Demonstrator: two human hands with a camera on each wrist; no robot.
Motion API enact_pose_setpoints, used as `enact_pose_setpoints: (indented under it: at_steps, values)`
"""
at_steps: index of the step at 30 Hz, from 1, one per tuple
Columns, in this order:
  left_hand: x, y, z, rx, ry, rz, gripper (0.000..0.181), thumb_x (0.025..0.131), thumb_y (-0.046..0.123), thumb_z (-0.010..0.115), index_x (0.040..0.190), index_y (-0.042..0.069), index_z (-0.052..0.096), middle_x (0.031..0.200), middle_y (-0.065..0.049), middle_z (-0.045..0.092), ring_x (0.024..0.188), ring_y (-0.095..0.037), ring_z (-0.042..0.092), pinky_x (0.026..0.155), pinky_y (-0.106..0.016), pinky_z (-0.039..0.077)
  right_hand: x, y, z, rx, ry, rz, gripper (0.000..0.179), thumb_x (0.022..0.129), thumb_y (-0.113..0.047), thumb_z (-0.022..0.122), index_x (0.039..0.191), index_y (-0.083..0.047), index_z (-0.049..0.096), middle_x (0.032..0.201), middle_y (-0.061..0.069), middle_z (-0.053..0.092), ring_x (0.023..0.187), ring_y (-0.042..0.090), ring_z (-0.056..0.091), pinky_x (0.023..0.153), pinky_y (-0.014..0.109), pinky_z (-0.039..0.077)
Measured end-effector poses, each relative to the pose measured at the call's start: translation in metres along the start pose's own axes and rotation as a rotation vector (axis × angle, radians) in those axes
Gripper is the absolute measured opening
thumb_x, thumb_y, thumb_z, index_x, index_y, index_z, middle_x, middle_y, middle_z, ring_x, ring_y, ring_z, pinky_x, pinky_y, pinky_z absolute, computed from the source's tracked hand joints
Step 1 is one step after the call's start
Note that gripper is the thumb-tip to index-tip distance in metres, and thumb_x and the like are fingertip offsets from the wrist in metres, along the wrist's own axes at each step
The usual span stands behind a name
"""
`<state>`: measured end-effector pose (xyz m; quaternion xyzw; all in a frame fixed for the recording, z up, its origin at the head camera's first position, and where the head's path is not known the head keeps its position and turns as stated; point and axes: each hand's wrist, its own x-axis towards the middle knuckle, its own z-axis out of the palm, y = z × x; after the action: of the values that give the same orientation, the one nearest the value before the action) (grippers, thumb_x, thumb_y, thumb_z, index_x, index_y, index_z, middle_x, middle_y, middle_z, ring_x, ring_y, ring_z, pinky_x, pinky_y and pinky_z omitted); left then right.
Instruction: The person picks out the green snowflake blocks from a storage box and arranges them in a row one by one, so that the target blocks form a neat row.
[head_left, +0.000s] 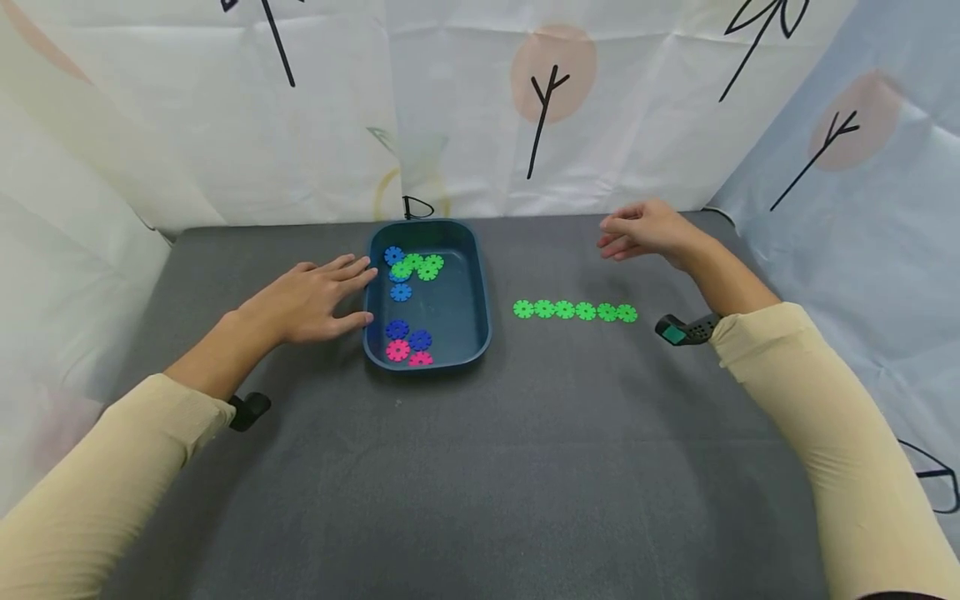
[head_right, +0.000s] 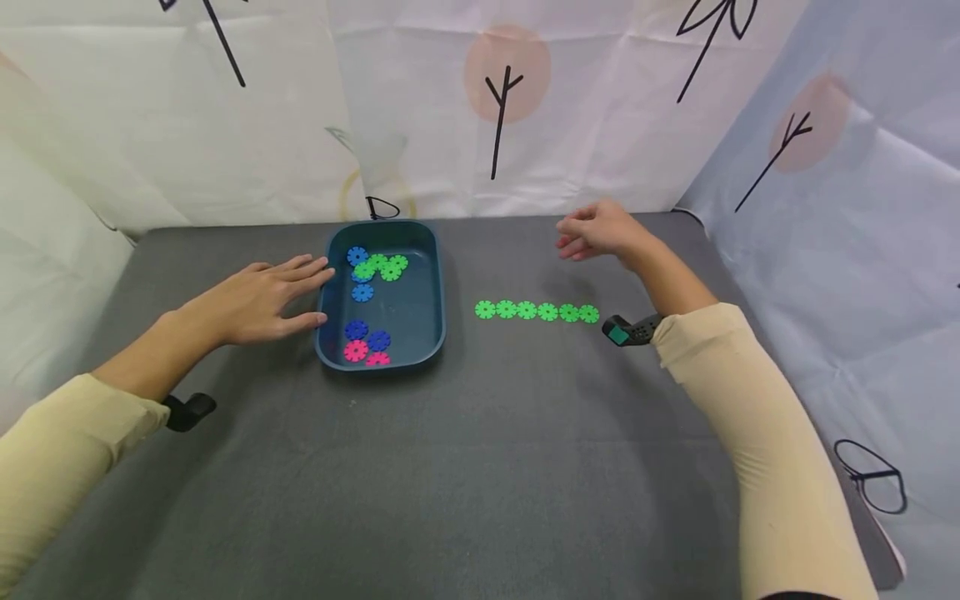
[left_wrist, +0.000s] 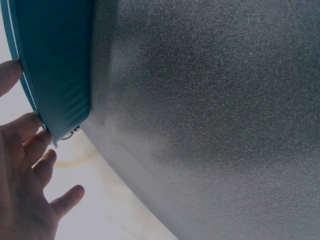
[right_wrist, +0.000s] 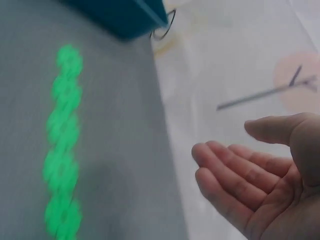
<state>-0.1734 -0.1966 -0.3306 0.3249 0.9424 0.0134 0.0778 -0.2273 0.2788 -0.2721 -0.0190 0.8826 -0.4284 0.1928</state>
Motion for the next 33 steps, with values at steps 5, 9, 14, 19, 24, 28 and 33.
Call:
enact_pose_setpoints:
  at_steps: [5,9,14,19,24,28,33]
  values:
    - [0.000,0.000,0.002,-0.003,0.012,0.007,0.073,0.099,0.048,0.054,0.153,0.003,0.036,0.159,-0.020,0.031,0.147,-0.040,0.026,0.107,-0.066,0.031,0.015,-0.040,0.019,0.070,-0.013,-0.066,0.046,0.103,-0.027,0.056,0.135,0.005,0.050,0.115,0.014,0.068,0.097,0.018,0.072,0.085,0.030,0.056]
    - [0.001,0.002,0.004,-0.002,0.025,0.014,0.072,0.099,0.047,0.054,0.153,0.002,0.036,0.159,-0.020,0.031,0.147,-0.039,0.027,0.107,-0.065,0.031,0.029,-0.065,0.041,0.144,-0.016,-0.062,0.044,0.103,-0.022,0.054,0.138,0.004,0.049,0.119,0.019,0.067,0.103,0.023,0.071,0.088,0.031,0.056]
    - [0.004,0.002,0.006,0.006,0.028,0.009,0.072,0.099,0.047,0.054,0.153,0.003,0.036,0.159,-0.019,0.030,0.147,-0.039,0.026,0.107,-0.064,0.031,0.043,-0.089,0.069,0.255,-0.038,-0.028,0.045,0.103,-0.018,0.053,0.142,0.004,0.047,0.129,0.025,0.062,0.114,0.031,0.066,0.093,0.035,0.053]
    - [0.006,0.003,0.006,0.004,0.028,0.003,0.073,0.099,0.047,0.054,0.154,0.003,0.035,0.159,-0.019,0.030,0.147,-0.039,0.026,0.108,-0.064,0.031,0.060,-0.096,0.102,0.325,-0.101,-0.016,0.043,0.104,-0.015,0.051,0.142,0.006,0.047,0.132,0.027,0.060,0.117,0.033,0.063,0.099,0.040,0.050]
    - [0.005,0.002,0.006,-0.004,0.034,0.009,0.072,0.100,0.047,0.053,0.154,0.003,0.035,0.160,-0.018,0.030,0.147,-0.038,0.026,0.108,-0.064,0.031,0.073,-0.098,0.134,0.318,-0.202,0.021,0.047,0.105,-0.016,0.050,0.147,0.005,0.042,0.140,0.027,0.053,0.126,0.034,0.057,0.106,0.042,0.044]
    - [0.005,0.001,0.007,-0.011,0.036,0.012,0.072,0.100,0.047,0.054,0.154,0.004,0.035,0.160,-0.018,0.030,0.147,-0.038,0.026,0.108,-0.064,0.032,0.079,-0.101,0.152,0.297,-0.247,0.051,0.049,0.105,-0.019,0.052,0.147,0.002,0.042,0.143,0.027,0.050,0.130,0.035,0.052,0.108,0.042,0.042]
    - [0.005,-0.001,0.008,-0.021,0.034,0.010,0.074,0.099,0.049,0.053,0.154,0.003,0.034,0.160,-0.018,0.029,0.148,-0.038,0.025,0.108,-0.064,0.031,0.087,-0.103,0.168,0.282,-0.252,0.095,0.051,0.104,-0.021,0.053,0.148,0.000,0.040,0.142,0.029,0.049,0.130,0.037,0.052,0.107,0.043,0.043]
